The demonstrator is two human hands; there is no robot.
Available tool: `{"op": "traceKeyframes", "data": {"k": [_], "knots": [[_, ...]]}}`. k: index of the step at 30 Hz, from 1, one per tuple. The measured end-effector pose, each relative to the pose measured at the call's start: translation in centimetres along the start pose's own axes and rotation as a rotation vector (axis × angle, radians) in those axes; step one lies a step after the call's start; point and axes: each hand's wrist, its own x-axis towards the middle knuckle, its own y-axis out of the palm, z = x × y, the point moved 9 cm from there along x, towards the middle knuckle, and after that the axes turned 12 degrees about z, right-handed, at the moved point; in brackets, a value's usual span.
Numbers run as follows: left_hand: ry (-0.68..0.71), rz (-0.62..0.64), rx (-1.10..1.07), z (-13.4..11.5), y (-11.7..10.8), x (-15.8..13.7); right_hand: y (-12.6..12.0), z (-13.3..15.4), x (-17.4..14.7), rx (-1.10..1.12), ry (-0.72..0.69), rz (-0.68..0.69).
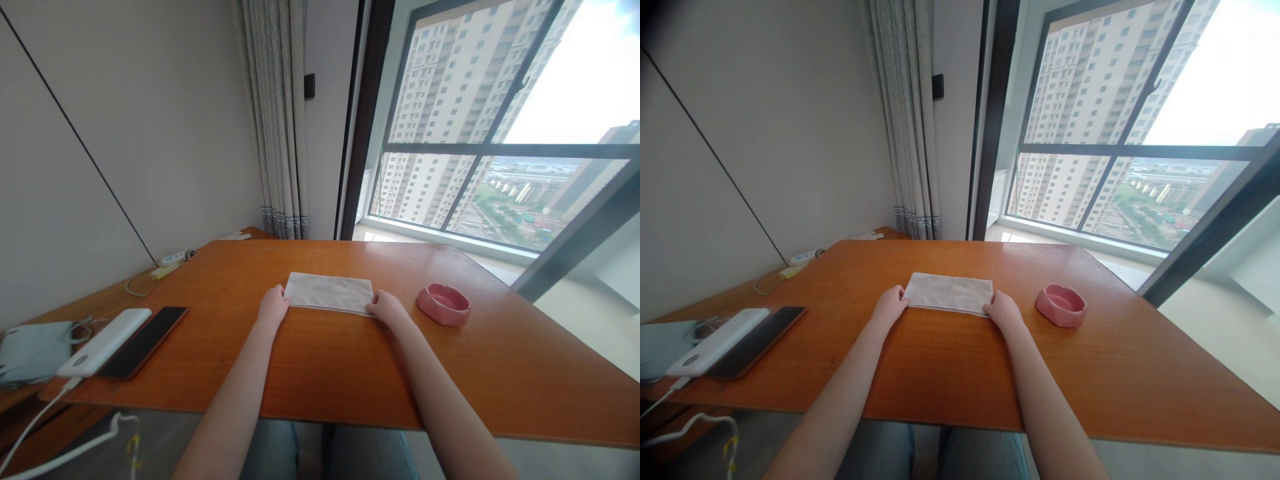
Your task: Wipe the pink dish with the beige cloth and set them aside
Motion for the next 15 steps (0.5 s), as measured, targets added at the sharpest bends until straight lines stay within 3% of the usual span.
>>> {"op": "traceKeyframes", "data": {"k": [15], "knots": [[-0.052,0.058,0.068,0.2,0.5,0.2,-0.1,1.2,-1.3,-0.088,-0.010,0.108]]}}
